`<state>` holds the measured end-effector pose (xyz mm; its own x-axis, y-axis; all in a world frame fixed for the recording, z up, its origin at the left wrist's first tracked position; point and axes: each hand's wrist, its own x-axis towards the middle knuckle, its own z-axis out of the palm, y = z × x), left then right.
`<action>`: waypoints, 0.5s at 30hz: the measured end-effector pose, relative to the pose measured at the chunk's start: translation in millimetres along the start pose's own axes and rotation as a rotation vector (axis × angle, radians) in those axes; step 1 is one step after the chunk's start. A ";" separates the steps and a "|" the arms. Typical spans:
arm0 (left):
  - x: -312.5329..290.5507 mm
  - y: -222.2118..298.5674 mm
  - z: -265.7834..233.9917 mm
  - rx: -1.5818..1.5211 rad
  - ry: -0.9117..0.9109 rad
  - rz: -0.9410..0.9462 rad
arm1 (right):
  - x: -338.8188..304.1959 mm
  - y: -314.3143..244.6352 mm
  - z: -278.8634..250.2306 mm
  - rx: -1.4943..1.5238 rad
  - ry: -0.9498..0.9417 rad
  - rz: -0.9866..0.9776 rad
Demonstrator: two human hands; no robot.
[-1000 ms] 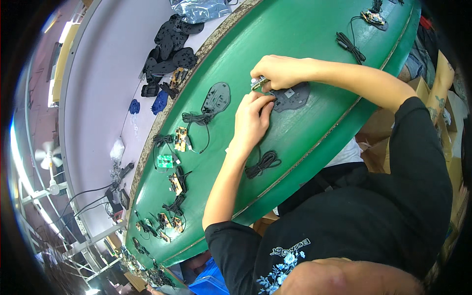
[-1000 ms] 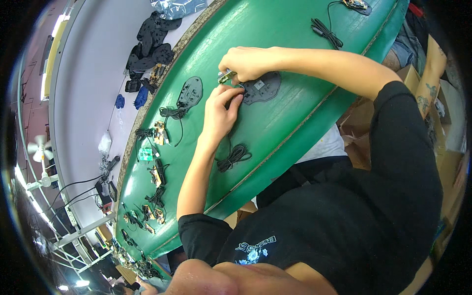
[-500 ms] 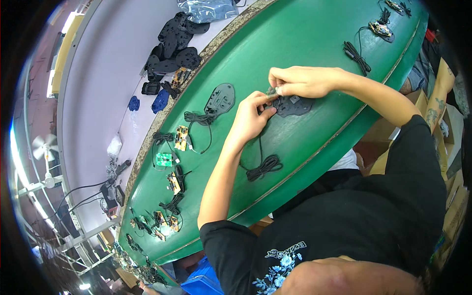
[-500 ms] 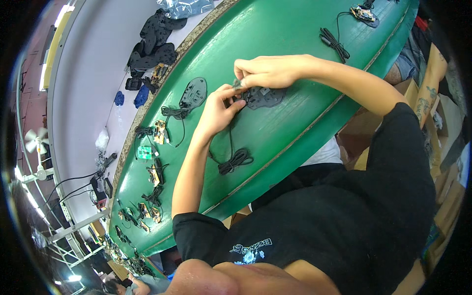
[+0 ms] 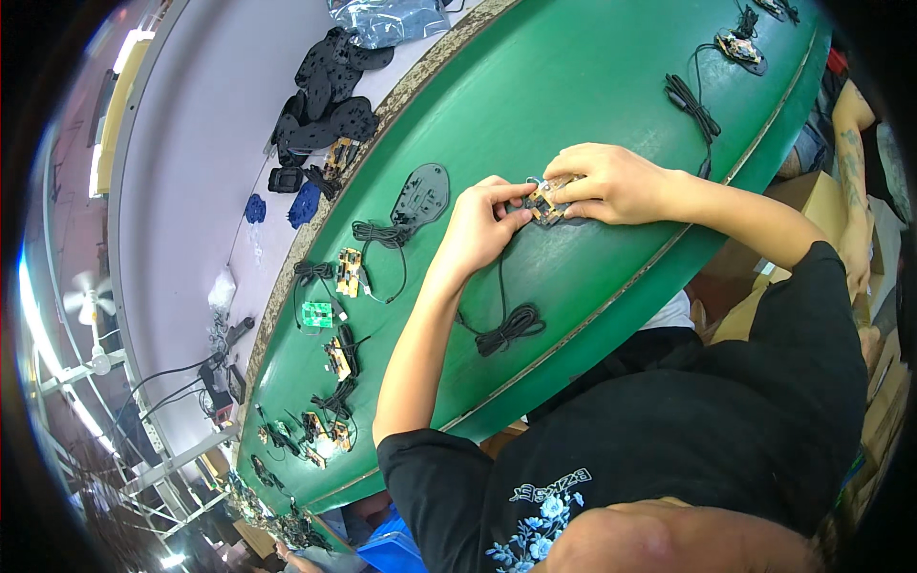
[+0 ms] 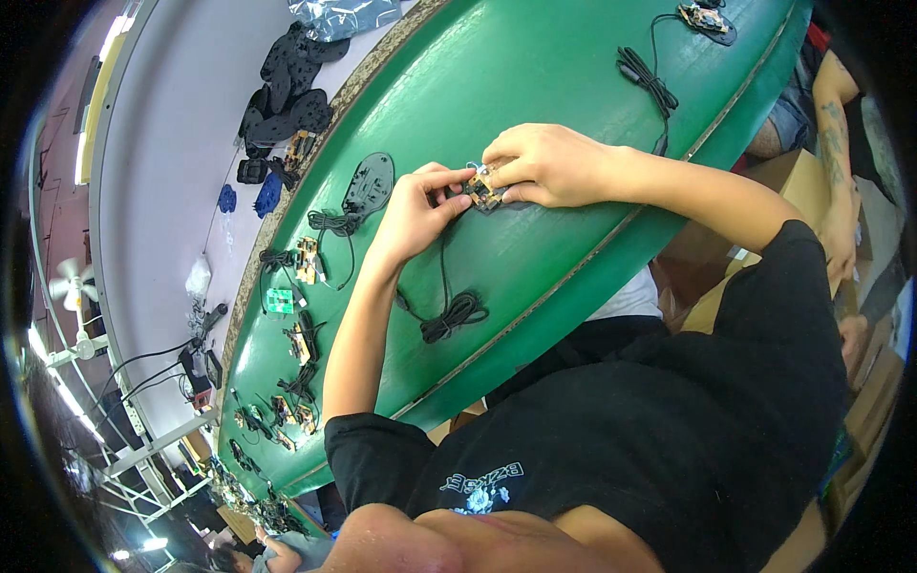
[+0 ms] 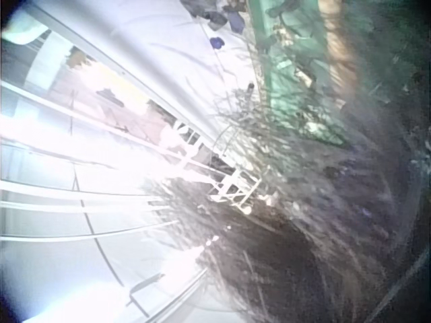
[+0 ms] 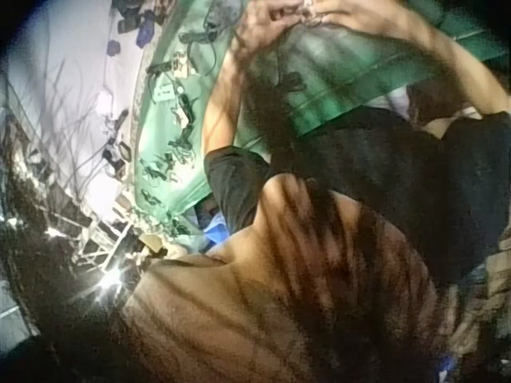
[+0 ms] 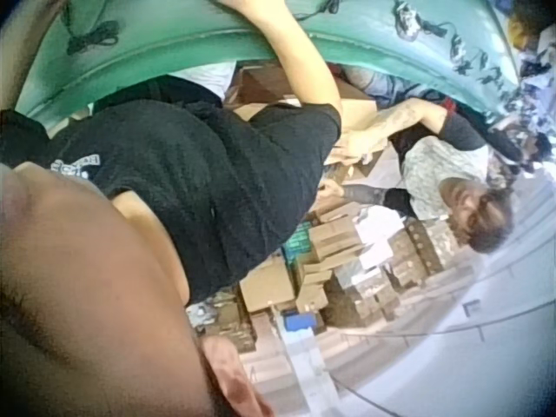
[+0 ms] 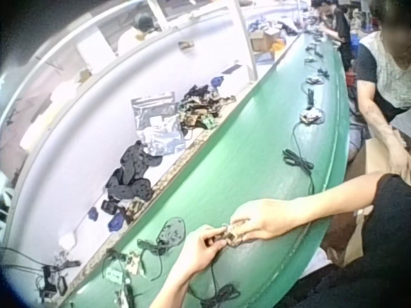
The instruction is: The person assembles printed circuit boards and USB cables into plastic electronic housings by hand.
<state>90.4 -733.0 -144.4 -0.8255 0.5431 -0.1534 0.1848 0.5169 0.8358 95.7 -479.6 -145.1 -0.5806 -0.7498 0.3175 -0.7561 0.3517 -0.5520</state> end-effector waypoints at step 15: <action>-13.1 40.5 30.5 0.423 0.161 0.103 | -18.8 -7.2 -20.9 -0.078 -0.019 0.185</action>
<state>124.9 -699.0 -124.6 -0.8575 0.5136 0.0305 0.4438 0.7085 0.5487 105.7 -456.3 -131.0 -0.7065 -0.6786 0.2010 -0.6586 0.5265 -0.5377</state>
